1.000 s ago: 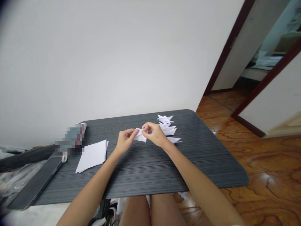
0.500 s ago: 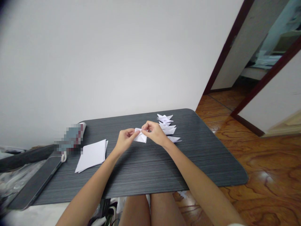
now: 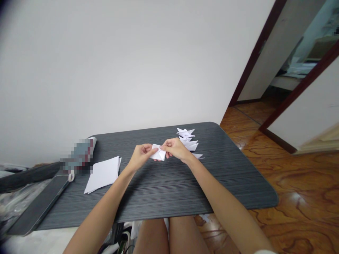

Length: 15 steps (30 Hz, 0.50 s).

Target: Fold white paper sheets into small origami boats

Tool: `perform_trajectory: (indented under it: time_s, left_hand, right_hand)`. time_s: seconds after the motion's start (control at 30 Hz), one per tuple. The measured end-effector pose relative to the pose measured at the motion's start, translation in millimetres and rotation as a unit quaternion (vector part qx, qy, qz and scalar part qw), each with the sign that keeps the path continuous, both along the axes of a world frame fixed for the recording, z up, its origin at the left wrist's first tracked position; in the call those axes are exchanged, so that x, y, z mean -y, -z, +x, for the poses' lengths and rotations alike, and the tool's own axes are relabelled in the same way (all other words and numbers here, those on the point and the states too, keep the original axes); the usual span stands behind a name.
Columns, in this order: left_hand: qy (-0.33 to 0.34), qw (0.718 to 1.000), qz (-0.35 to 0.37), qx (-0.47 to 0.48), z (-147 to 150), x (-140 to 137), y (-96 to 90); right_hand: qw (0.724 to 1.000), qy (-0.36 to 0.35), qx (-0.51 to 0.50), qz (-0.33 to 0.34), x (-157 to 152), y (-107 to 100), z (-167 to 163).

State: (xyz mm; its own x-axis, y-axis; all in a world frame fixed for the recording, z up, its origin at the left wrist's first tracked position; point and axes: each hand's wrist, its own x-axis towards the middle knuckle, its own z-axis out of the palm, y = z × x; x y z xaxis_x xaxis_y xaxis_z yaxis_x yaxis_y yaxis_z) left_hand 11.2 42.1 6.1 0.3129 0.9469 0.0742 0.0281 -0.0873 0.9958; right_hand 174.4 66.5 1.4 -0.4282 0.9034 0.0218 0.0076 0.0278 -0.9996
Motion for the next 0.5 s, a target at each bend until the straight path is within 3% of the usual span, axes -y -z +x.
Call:
perform_trajectory:
  time_s: [0.3, 0.5]
  left_hand:
    - [0.065, 0.996, -0.05, 0.034, -1.8, -0.6, -3.9]
    - [0.14, 0.988, -0.05, 0.041, -25.8, 1.3, -18.4]
  right_hand:
    - [1.0, -0.01, -0.026, -0.014, 1.8, -3.2, -0.6]
    - [0.997, 0.023, -0.077, -0.005, -2.4, -3.8, 3.9]
